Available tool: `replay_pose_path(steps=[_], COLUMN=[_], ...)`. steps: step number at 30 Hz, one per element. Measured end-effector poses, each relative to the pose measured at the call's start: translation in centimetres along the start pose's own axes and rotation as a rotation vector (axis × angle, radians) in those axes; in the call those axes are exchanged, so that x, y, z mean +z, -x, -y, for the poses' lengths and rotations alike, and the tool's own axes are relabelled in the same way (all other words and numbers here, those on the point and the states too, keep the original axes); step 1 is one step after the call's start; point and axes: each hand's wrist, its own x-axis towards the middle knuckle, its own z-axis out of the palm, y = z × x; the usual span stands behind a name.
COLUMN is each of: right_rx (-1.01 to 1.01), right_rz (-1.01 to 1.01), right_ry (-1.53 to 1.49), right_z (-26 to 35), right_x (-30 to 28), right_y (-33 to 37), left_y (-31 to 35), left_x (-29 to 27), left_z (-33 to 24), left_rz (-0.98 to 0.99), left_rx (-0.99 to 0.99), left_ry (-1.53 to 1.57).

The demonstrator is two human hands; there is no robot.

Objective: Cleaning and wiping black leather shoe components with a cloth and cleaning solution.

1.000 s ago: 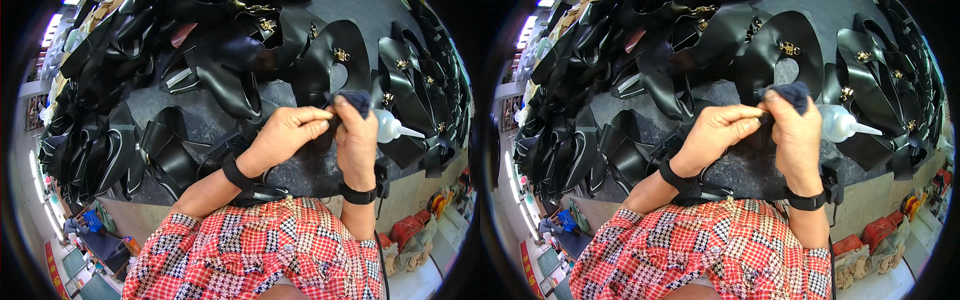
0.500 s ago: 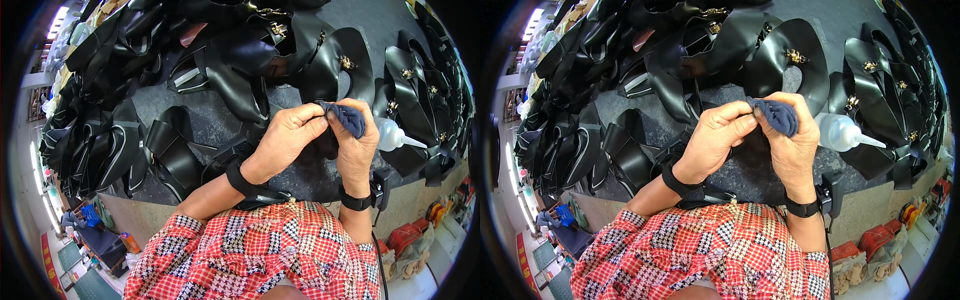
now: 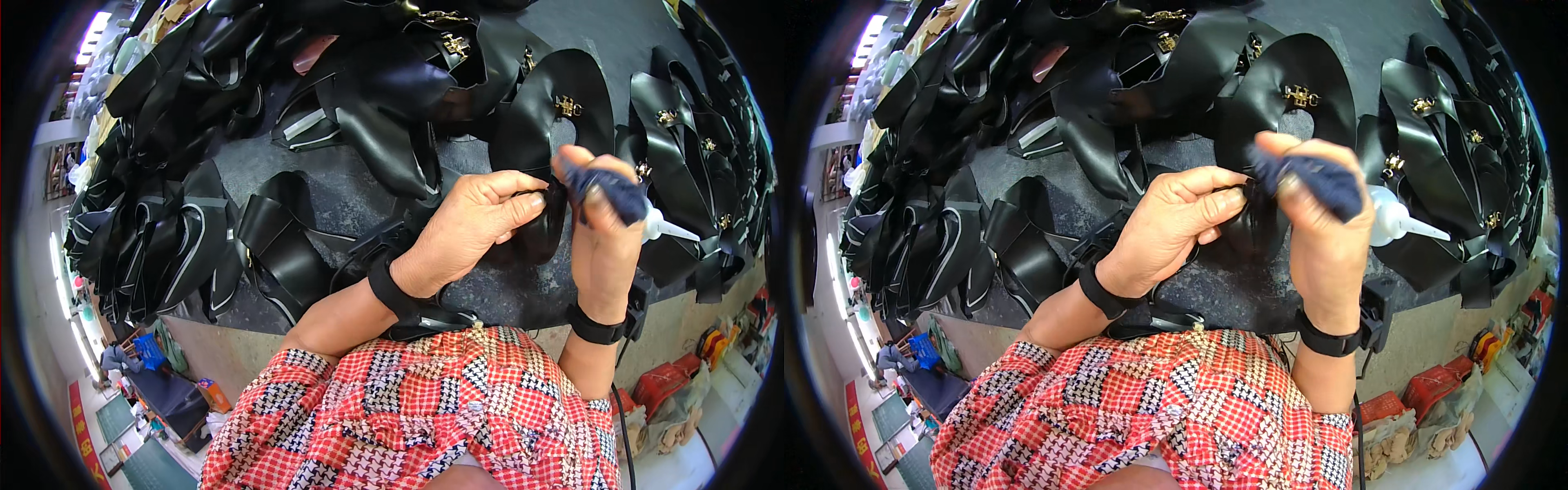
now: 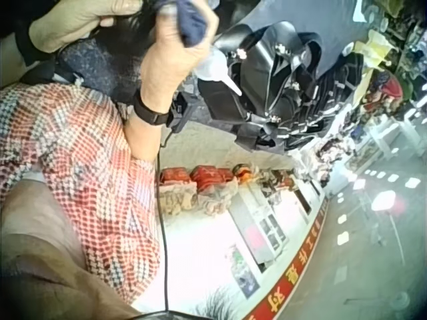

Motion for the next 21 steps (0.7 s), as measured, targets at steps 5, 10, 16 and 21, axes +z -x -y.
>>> replay_pose_path(steps=[5,10,16,21], right_rx=[0.079,-0.006,0.151,0.033], right_rz=[0.169,-0.075,-0.181,-0.191], right_ry=[0.301,0.369,0.104,-0.146], right_z=[-0.6,-1.5,-2.4,-0.9], right_x=[-0.1,1.0,1.2,-0.5], right_y=[0.2,0.4,0.2,-0.1], left_y=[0.2,0.5,0.5,0.2], left_x=[-0.6,0.9,0.3,-0.8], left_z=[0.5,1.3,1.5,-0.1], left_rz=[0.028,0.039,0.031,0.0], left_rx=[0.049,0.132,0.053,-0.046], left_ry=[0.02,-0.046,-0.178,0.061])
